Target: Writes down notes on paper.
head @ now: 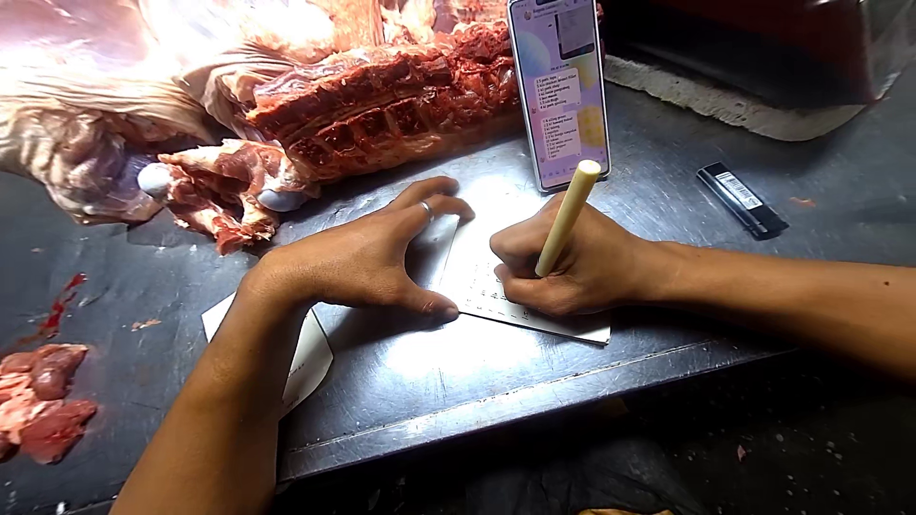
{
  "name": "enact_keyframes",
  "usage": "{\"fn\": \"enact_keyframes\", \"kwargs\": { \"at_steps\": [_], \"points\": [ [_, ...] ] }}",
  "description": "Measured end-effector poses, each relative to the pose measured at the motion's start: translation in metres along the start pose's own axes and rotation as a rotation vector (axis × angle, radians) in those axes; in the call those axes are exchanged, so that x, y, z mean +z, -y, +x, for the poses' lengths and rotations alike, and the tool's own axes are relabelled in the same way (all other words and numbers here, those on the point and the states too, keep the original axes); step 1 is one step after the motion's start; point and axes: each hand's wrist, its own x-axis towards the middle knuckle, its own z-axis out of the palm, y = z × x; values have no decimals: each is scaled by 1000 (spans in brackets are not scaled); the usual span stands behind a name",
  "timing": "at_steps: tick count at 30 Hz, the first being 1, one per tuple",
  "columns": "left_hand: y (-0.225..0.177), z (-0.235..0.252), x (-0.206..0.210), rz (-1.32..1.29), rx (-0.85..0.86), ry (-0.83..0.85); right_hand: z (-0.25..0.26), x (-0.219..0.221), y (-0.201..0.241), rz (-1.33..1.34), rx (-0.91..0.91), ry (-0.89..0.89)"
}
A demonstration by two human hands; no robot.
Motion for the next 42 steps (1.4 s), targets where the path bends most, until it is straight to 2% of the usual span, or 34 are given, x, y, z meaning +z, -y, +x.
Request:
{"fn": "enact_keyframes", "kwargs": {
  "at_steps": [8,25,33,42],
  "points": [
    [0,0,0,8,-2,5,0,-1,0,11,50,-46],
    [1,0,0,2,-3,4,-1,-1,0,-9,35,-17],
    [0,0,0,12,-2,5,3,-13,-8,30,127,-41],
    [-1,0,0,2,-22,7,2,-10,-11,9,54,-32]
  ]
}}
